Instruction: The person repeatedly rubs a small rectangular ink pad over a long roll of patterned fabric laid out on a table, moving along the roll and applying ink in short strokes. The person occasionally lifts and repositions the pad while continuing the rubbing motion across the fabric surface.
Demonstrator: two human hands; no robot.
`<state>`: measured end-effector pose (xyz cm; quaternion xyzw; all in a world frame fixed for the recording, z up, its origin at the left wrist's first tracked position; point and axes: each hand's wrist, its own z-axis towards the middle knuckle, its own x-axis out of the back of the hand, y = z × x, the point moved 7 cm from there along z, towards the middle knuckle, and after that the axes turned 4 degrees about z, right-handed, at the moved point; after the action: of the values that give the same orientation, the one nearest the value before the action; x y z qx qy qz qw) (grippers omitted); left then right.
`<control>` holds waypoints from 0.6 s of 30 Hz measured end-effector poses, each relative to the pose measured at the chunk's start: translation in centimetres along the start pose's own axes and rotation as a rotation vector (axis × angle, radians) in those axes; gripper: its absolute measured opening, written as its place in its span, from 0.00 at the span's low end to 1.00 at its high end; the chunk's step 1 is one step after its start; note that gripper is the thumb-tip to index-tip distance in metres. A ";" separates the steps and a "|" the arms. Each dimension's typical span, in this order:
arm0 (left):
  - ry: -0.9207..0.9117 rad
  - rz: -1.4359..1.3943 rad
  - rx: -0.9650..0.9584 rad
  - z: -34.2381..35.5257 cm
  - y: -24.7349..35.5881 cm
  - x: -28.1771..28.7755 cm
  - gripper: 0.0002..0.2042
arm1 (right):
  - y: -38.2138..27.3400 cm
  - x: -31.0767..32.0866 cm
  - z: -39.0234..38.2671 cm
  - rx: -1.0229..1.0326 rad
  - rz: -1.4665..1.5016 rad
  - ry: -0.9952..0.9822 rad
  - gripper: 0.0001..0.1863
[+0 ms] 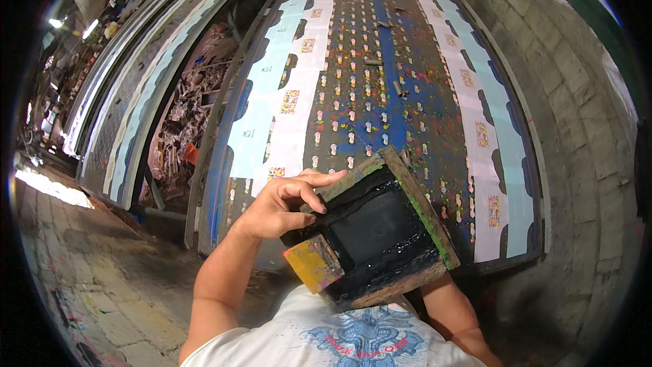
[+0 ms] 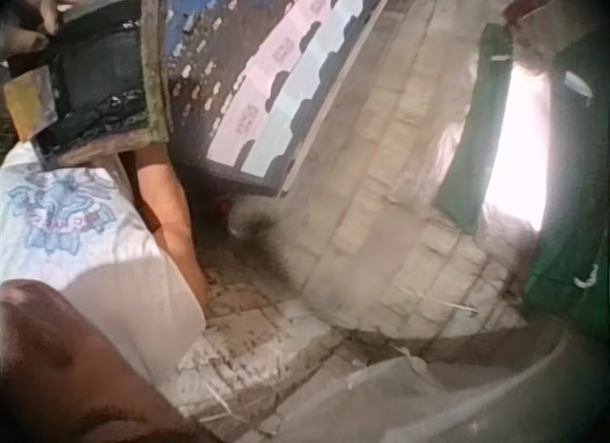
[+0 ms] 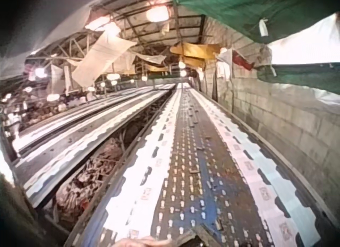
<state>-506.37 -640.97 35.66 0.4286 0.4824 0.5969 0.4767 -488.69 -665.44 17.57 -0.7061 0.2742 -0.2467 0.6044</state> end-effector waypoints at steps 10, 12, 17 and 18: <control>-0.027 -0.066 -0.027 1.8 -0.9 0.9 0.14 | -3.4 -0.3 0.6 0.276 -0.656 0.081 0.36; -0.038 -0.054 -0.019 1.9 -1.5 0.8 0.13 | -3.6 -1.0 0.2 0.305 -0.746 0.085 0.35; -0.127 -0.090 -0.007 2.3 -2.7 0.7 0.12 | -3.8 -2.5 -0.8 0.342 -0.890 0.099 0.32; -0.136 -0.105 -0.002 2.3 -2.9 0.6 0.12 | -3.8 -2.7 -0.8 0.346 -0.904 0.103 0.32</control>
<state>-503.79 -639.76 33.19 0.4417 0.4704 0.5410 0.5394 -490.88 -663.74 21.39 -0.6303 -0.0756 -0.5614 0.5309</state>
